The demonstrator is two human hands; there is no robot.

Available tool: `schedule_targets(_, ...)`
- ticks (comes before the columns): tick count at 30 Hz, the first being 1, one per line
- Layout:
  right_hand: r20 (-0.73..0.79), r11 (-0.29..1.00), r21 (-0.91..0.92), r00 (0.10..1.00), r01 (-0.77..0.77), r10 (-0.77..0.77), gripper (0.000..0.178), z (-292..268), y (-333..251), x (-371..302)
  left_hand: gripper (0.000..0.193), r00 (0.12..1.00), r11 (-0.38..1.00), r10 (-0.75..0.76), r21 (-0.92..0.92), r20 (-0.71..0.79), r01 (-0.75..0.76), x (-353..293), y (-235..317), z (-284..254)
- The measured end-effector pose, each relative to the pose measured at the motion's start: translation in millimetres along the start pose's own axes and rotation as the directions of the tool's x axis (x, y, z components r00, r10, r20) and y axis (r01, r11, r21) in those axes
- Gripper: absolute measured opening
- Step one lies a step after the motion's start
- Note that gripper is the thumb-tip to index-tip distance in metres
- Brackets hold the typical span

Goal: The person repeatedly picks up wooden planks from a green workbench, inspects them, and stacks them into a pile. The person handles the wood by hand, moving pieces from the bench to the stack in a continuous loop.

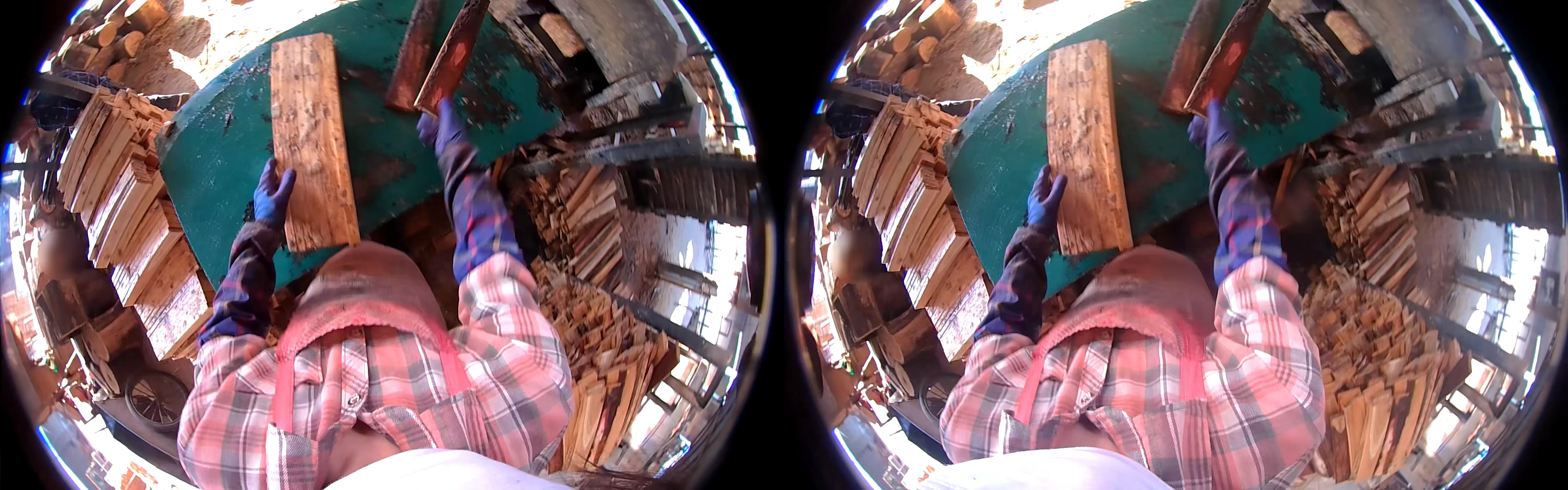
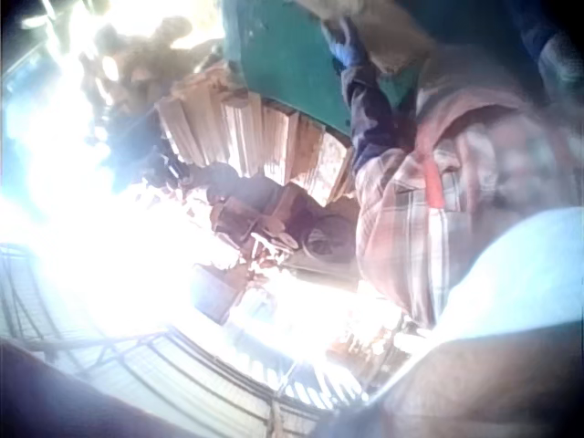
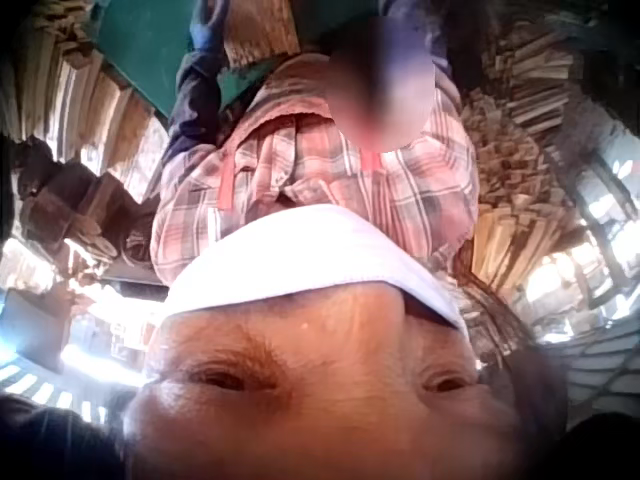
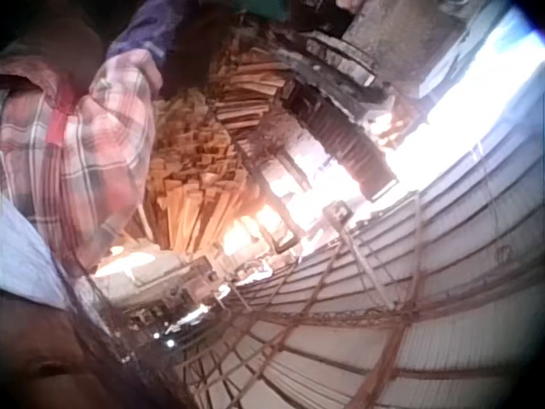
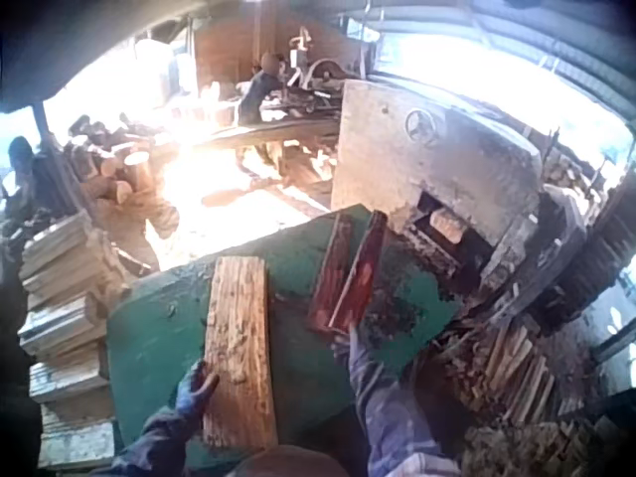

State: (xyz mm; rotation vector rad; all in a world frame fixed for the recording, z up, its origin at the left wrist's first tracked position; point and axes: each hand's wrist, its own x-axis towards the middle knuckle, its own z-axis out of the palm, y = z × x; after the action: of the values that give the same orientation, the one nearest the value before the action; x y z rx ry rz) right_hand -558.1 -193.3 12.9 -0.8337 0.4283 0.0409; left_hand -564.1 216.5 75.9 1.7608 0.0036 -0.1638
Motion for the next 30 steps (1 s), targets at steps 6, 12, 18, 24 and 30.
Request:
schedule_targets(6,-0.025,0.567,-0.747,0.837,0.348,-0.547,0.035,151,124,-17,0.042,0.958,0.968,0.239,-0.038,-0.157,-0.248,6,-69,-24)
schedule_targets(12,-0.016,0.981,-0.195,1.0,-0.018,0.016,0.039,195,123,-21,0.059,0.97,0.753,-0.13,-0.616,0.206,0.231,11,-6,-28)
schedule_targets(18,0.469,0.911,-0.075,0.792,-0.405,0.39,0.069,328,76,-105,0.051,0.991,0.846,-0.129,-0.518,0.034,0.128,-26,98,-110)
schedule_targets(24,0.724,0.953,-0.266,0.623,-0.144,0.296,0.044,443,151,-120,0.07,0.741,0.702,-0.055,-0.554,-0.669,-0.448,-177,124,-194)
schedule_targets(30,0.866,0.827,-0.496,0.082,0.265,0.493,0.072,614,176,-212,0.067,0.418,0.485,0.031,-0.352,-0.908,-0.801,-246,144,-271)
